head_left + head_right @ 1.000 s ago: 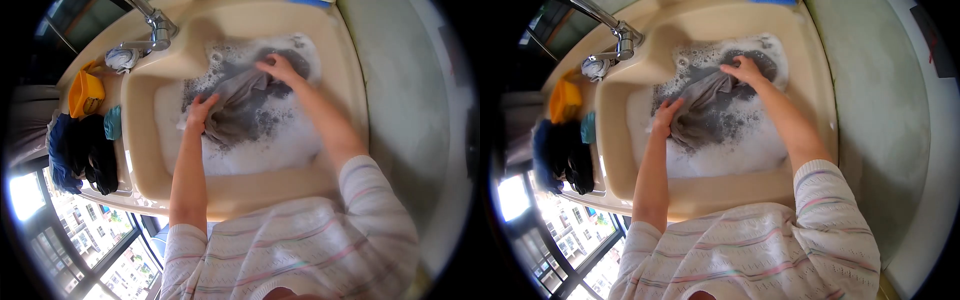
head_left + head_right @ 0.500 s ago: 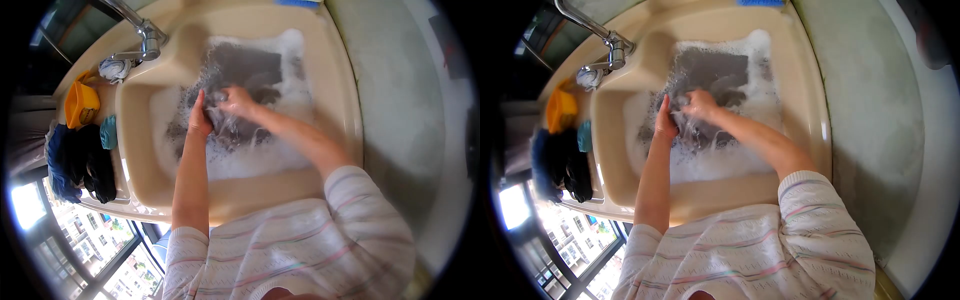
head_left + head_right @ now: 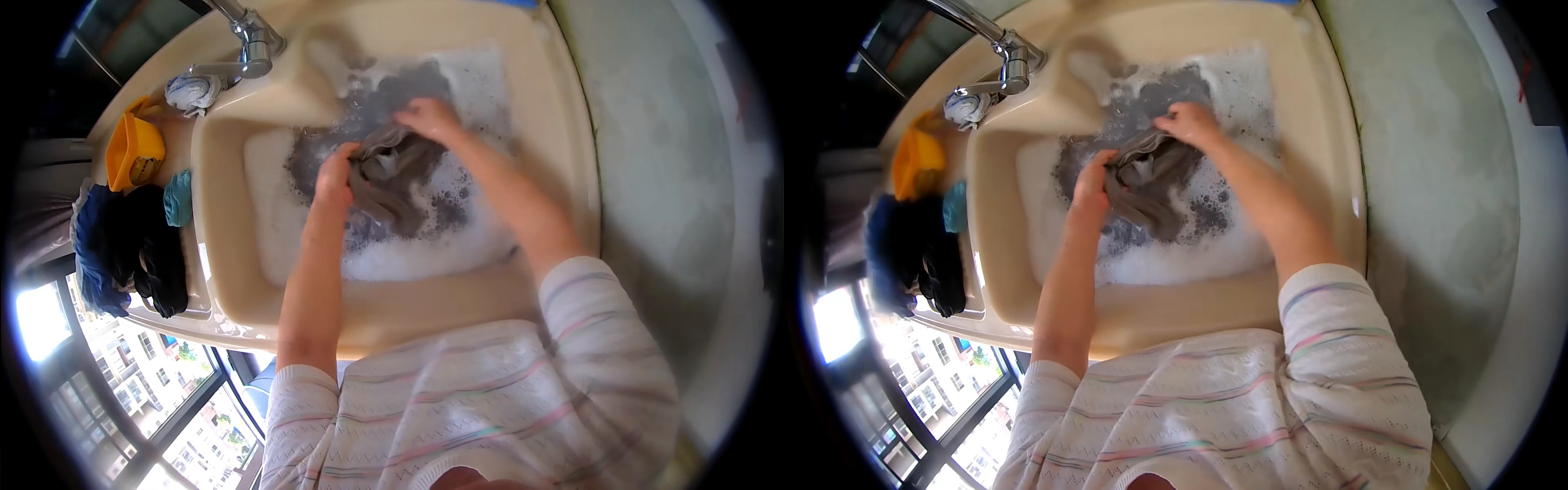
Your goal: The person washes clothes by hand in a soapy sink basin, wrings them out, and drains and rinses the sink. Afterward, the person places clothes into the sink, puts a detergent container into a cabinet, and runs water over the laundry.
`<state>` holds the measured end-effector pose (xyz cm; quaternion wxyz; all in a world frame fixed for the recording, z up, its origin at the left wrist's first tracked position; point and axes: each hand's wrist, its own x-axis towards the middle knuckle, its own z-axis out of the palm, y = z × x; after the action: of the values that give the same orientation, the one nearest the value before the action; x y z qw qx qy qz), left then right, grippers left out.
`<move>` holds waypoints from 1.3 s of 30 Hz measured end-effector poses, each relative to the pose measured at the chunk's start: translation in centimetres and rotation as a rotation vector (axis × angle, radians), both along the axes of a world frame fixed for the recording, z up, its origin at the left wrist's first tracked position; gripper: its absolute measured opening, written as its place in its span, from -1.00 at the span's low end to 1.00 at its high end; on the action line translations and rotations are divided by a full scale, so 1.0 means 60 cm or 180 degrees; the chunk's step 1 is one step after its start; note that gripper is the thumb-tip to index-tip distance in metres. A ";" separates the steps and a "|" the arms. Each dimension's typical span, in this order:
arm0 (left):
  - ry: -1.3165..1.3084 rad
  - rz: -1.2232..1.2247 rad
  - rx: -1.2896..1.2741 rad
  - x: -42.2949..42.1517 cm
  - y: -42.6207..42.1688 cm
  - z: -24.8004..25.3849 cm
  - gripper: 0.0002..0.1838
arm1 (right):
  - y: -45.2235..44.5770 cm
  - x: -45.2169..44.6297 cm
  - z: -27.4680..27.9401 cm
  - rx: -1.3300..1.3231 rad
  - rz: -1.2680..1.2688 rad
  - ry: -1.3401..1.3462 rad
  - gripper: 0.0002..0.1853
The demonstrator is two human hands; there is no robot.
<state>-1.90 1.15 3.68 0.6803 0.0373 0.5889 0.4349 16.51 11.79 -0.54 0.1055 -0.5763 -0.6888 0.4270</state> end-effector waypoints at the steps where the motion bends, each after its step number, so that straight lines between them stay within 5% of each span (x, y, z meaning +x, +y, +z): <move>1: 0.0194 -0.0297 0.0023 -0.038 -0.008 -0.021 -0.69 | 0.018 0.039 -0.005 -0.0189 -0.0181 0.0185 -0.45; 6: -0.0518 0.0061 0.0004 -0.023 -0.011 -0.019 -0.55 | -0.022 -0.004 -0.037 0.0329 -0.0099 0.1230 -0.36; 7: -0.0686 0.0264 0.0089 -0.008 -0.009 -0.021 -0.53 | -0.052 -0.041 -0.015 0.0042 0.0082 0.0437 -0.39; 8: -0.0835 0.0463 0.0180 -0.003 -0.006 -0.023 -0.52 | -0.071 -0.075 -0.069 0.0285 0.0371 0.0710 -0.45; 9: -0.0825 0.0387 0.0154 -0.008 -0.008 -0.023 -0.52 | -0.117 -0.095 0.004 0.1048 0.0588 0.0599 -0.56; 11: -0.0004 -0.0436 0.1867 -0.056 -0.019 -0.179 -0.51 | -0.184 -0.125 0.089 0.1057 0.0493 0.0707 -0.69; 13: 0.0401 -0.0576 0.2068 -0.051 -0.028 -0.171 -0.55 | -0.197 -0.140 0.091 0.1844 0.0709 0.0782 -0.72; 14: 0.0384 -0.0307 0.1433 -0.047 -0.029 -0.165 -0.59 | -0.176 -0.143 0.082 0.2015 0.0812 0.0542 -0.71; 16: 0.0310 0.0231 0.0212 0.001 -0.012 -0.073 -0.66 | -0.098 -0.131 0.049 0.0925 -0.0173 0.0560 -0.67; 20: -0.0119 -0.0122 0.0634 0.025 0.013 -0.031 -0.65 | -0.002 -0.035 0.013 0.0952 0.0404 -0.0585 -0.63; 21: -0.0125 -0.0194 0.0493 0.026 0.005 0.035 -0.63 | 0.023 -0.002 0.030 0.0580 0.0483 -0.0841 -0.62; 22: 0.0049 -0.0193 0.0560 0.010 -0.001 0.020 -0.61 | 0.043 0.019 0.056 0.0205 0.0556 -0.1077 -0.60; 25: 0.0631 -0.0200 0.0671 -0.049 -0.013 -0.027 -0.42 | 0.049 0.033 0.129 0.1151 0.1144 -0.2175 -0.42; 28: 0.0871 -0.0589 0.0713 -0.045 -0.016 -0.027 -0.31 | 0.005 -0.047 0.128 0.1321 0.2605 -0.1402 -0.06; 31: 0.1015 -0.0459 0.0363 -0.056 -0.017 -0.091 -0.26 | -0.046 -0.105 0.076 0.0639 0.3327 -0.2040 -0.12; 35: 0.1260 -0.0976 -0.0049 -0.051 -0.032 -0.053 -0.20 | -0.080 -0.083 0.000 -0.0030 0.2730 -0.1796 -0.55; 37: 0.1459 -0.1219 -0.0259 -0.053 -0.040 -0.072 -0.20 | -0.058 -0.056 -0.016 0.0048 0.2466 -0.1991 -0.59; 39: 0.1033 -0.1102 -0.0428 -0.046 -0.037 -0.107 -0.25 | -0.048 -0.043 -0.013 -0.0031 0.1220 -0.0759 -0.60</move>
<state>-4.64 -1.06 -2.75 0.6421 0.1617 0.7029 0.2599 13.96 8.92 -1.34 -0.0625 -0.4817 -0.7912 0.3715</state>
